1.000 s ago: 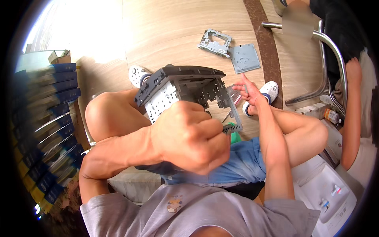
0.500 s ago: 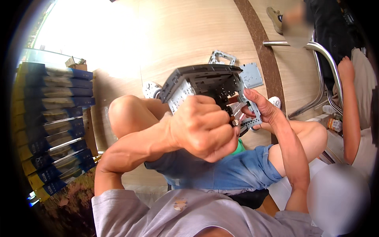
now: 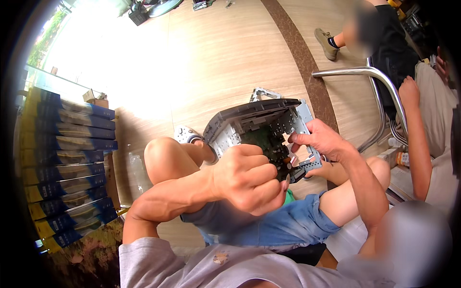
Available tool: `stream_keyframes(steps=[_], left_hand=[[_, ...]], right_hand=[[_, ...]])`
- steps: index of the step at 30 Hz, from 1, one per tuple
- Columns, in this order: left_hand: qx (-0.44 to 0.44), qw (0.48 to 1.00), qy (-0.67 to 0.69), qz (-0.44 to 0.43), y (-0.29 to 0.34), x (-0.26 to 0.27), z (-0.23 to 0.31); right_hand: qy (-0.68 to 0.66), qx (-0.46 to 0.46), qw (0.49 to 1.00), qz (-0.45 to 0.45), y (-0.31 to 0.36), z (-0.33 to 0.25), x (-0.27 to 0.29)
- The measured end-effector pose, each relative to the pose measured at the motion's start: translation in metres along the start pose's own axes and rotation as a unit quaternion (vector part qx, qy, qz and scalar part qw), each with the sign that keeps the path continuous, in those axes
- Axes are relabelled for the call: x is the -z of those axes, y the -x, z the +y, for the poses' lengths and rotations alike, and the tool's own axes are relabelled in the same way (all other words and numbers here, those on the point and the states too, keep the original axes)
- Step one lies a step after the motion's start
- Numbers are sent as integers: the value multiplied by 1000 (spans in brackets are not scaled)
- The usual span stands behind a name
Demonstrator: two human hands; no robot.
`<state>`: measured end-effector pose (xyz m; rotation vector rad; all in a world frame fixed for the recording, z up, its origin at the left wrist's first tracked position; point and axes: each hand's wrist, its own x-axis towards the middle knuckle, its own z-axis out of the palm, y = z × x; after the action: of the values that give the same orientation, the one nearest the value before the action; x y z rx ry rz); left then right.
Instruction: The person sits on the floor and uses a screwdriver to remove screws from the casing of a small electronic device. They disassemble the unit to expose the internal circuit board, inspect the components, and then reassemble the casing by screwing it back together.
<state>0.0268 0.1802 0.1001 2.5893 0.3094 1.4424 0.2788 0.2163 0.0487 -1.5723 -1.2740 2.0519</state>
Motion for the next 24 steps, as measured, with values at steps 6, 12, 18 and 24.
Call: stream_keyframes(steps=[6, 12, 18, 24], left_hand=[[16, 999, 23, 33, 11, -8, -16], [-47, 997, 11, -56, 27, -37, -26], [83, 982, -167, 25, 24, -31, -47], [380, 923, -58, -6, 16, -62, -64]], right_hand=[[-37, 30, 997, 60, 17, -42, 17], [106, 152, 972, 147, 61, -79, 12], [280, 213, 888, 296, 65, -75, -6], [364, 205, 836, 356, 56, -57, -7]])
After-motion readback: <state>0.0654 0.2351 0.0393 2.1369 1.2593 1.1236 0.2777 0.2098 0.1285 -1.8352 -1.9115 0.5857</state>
